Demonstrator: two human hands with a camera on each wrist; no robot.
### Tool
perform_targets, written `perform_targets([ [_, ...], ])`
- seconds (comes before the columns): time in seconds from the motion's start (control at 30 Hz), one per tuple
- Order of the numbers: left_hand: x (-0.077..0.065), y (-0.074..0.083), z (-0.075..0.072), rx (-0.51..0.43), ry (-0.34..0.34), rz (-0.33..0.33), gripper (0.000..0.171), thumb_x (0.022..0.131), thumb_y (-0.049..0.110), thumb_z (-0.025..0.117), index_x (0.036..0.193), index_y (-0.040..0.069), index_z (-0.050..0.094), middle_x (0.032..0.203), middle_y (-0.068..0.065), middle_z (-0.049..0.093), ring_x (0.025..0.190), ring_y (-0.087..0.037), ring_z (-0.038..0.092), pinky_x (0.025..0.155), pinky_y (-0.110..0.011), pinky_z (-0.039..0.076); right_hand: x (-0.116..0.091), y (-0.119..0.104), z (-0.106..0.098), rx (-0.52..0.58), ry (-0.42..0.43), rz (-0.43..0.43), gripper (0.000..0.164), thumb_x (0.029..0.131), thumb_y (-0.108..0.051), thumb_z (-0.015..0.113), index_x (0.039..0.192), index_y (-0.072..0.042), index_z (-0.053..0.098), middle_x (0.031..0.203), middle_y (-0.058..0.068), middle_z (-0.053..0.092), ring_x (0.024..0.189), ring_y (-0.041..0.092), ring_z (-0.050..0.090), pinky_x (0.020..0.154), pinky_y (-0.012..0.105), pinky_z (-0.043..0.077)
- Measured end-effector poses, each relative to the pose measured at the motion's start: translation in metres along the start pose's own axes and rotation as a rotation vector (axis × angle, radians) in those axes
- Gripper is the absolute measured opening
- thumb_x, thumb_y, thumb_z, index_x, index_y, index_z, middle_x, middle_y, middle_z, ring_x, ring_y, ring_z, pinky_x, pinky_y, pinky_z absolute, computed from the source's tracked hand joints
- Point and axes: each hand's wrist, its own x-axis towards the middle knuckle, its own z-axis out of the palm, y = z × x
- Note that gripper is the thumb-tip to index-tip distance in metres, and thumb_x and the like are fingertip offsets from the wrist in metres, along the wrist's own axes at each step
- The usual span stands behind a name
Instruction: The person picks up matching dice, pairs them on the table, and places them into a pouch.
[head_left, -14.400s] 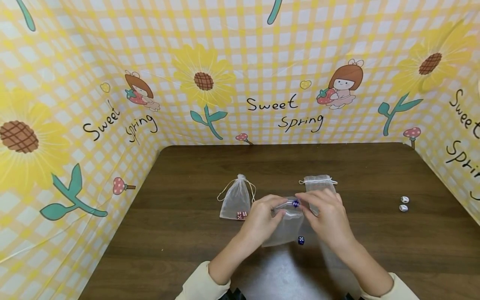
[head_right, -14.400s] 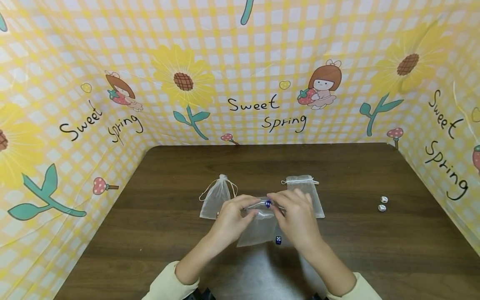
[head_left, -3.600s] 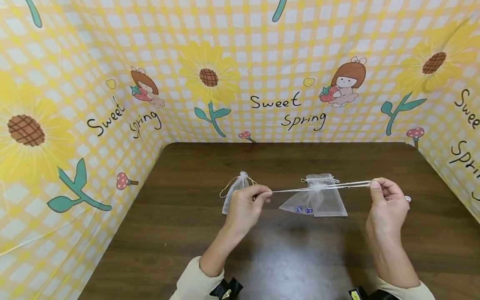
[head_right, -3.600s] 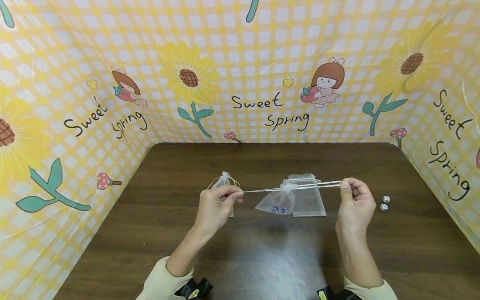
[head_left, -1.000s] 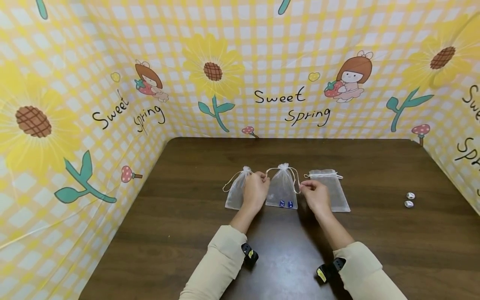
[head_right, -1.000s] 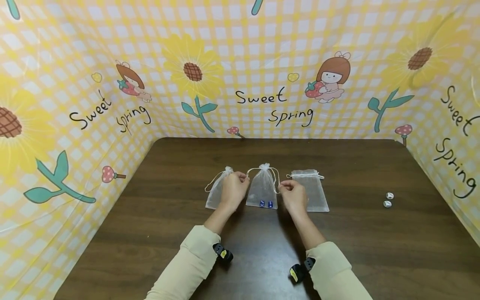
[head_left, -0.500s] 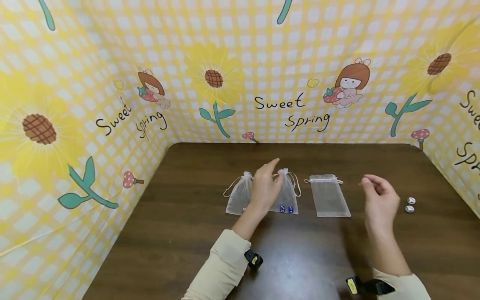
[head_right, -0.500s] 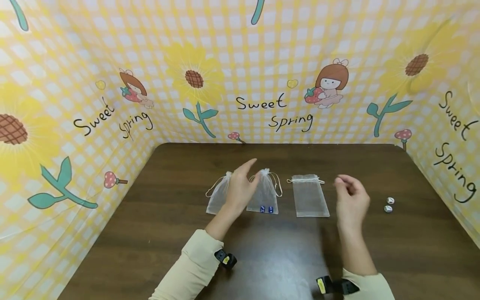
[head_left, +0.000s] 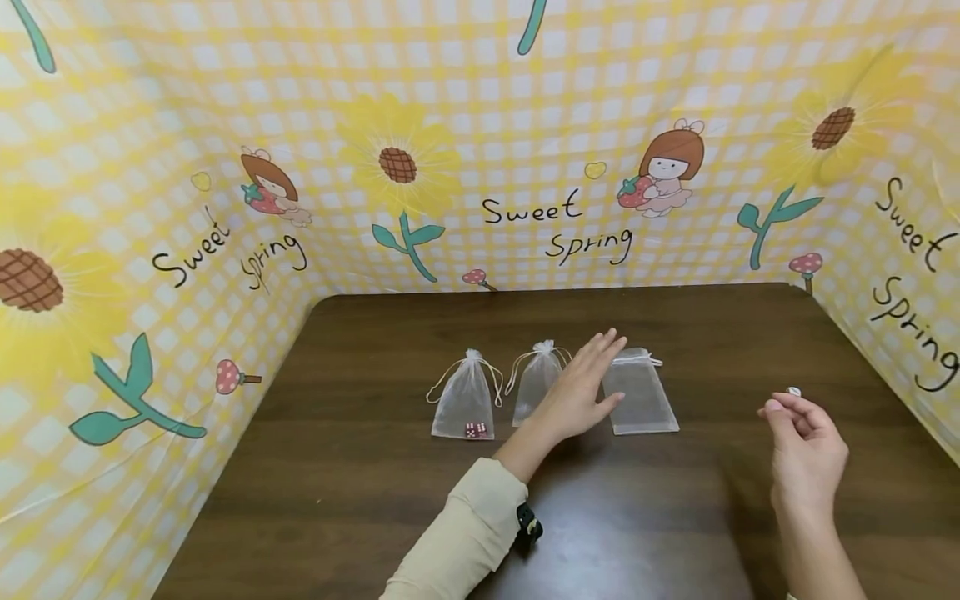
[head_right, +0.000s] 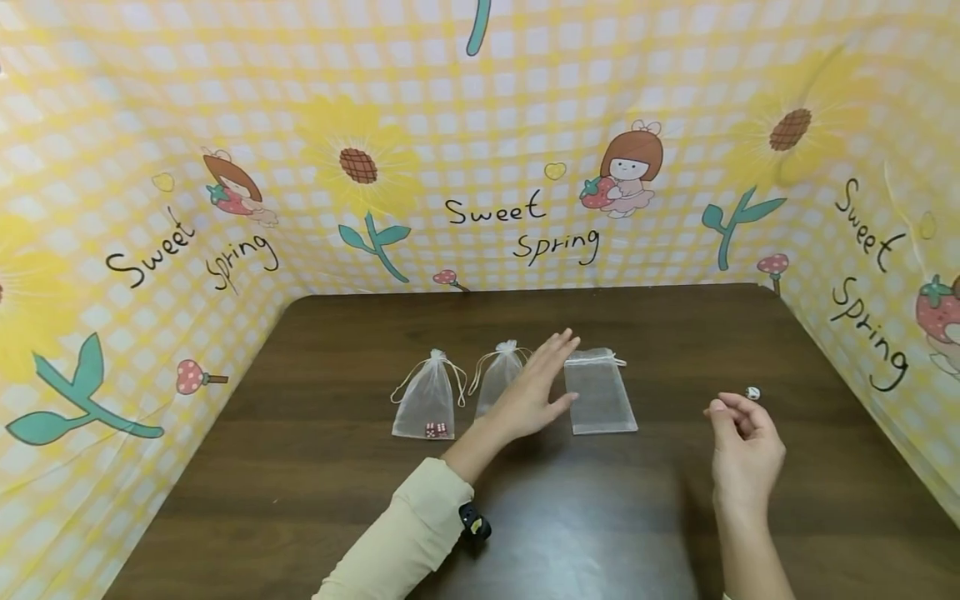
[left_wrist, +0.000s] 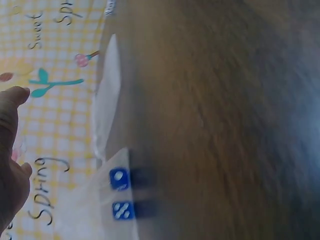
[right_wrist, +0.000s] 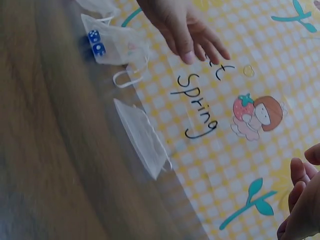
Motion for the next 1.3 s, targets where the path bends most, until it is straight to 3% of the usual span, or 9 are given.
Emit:
perform_targets([
  [0.13, 0.007, -0.003, 0.012, -0.021, -0.042, -0.001, 0.078, 0.090, 0.027, 0.061, 0.149, 0.017, 0.011, 0.154, -0.001, 0.008, 0.139, -0.015, 0.003, 0.111, -0.034, 0.013, -0.002, -0.007, -0.002, -0.018, 0.026, 0.046, 0.006, 0.081, 0.003, 0.065, 0.085, 0.000, 0.068, 0.063, -0.003, 0.064, 0.063, 0.006, 0.061, 0.067, 0.013, 0.044],
  [0.4, 0.013, -0.009, 0.034, -0.015, -0.142, -0.027, 0.077, 0.091, 0.030, 0.059, 0.149, 0.015, 0.012, 0.154, -0.005, 0.011, 0.139, -0.017, 0.007, 0.110, -0.034, 0.015, 0.001, -0.007, -0.007, -0.015, 0.063, 0.045, 0.011, 0.081, 0.007, 0.062, 0.083, -0.002, 0.068, 0.060, -0.003, 0.064, 0.059, 0.006, 0.060, 0.062, 0.013, 0.041],
  [0.57, 0.017, -0.007, 0.044, 0.119, -0.206, -0.004, 0.074, 0.091, 0.033, 0.057, 0.149, 0.015, 0.015, 0.152, -0.007, 0.017, 0.139, -0.020, 0.013, 0.110, -0.031, 0.014, 0.018, 0.018, -0.028, 0.026, 0.007, -0.020, 0.011, 0.080, 0.006, 0.066, 0.091, 0.006, 0.066, 0.064, -0.001, 0.066, 0.061, 0.007, 0.062, 0.063, 0.013, 0.043],
  [0.73, 0.021, -0.004, 0.050, 0.247, -0.273, 0.016, 0.071, 0.093, 0.038, 0.052, 0.149, 0.017, 0.014, 0.152, -0.005, 0.018, 0.139, -0.019, 0.014, 0.110, -0.030, 0.013, 0.027, 0.030, -0.039, 0.012, 0.016, -0.033, 0.017, 0.080, 0.004, 0.067, 0.096, 0.009, 0.064, 0.067, 0.000, 0.067, 0.063, 0.008, 0.063, 0.060, 0.015, 0.044],
  [0.93, 0.024, -0.002, 0.055, 0.258, -0.335, 0.041, 0.069, 0.093, 0.039, 0.050, 0.149, 0.017, 0.016, 0.153, 0.000, 0.015, 0.139, -0.017, 0.012, 0.110, -0.031, 0.015, 0.012, 0.006, -0.025, 0.012, 0.066, 0.006, 0.008, 0.080, 0.007, 0.065, 0.087, 0.003, 0.066, 0.062, -0.001, 0.065, 0.059, 0.007, 0.061, 0.058, 0.013, 0.043],
  [1.07, 0.023, -0.001, 0.057, 0.256, -0.380, 0.023, 0.066, 0.094, 0.040, 0.049, 0.149, 0.020, 0.017, 0.153, 0.002, 0.016, 0.139, -0.016, 0.013, 0.110, -0.032, 0.016, 0.005, -0.009, -0.018, 0.018, 0.091, 0.034, 0.011, 0.081, 0.009, 0.062, 0.081, -0.001, 0.067, 0.059, -0.001, 0.063, 0.057, 0.007, 0.060, 0.058, 0.013, 0.042],
  [1.3, 0.021, 0.000, 0.062, 0.297, -0.419, -0.008, 0.057, 0.094, 0.042, 0.046, 0.145, 0.023, 0.031, 0.150, 0.005, 0.025, 0.137, -0.014, 0.018, 0.109, -0.030, 0.018, 0.014, -0.012, -0.023, 0.014, 0.108, 0.041, 0.013, 0.081, 0.008, 0.062, 0.080, -0.003, 0.067, 0.060, -0.001, 0.063, 0.056, 0.006, 0.060, 0.058, 0.012, 0.043],
])
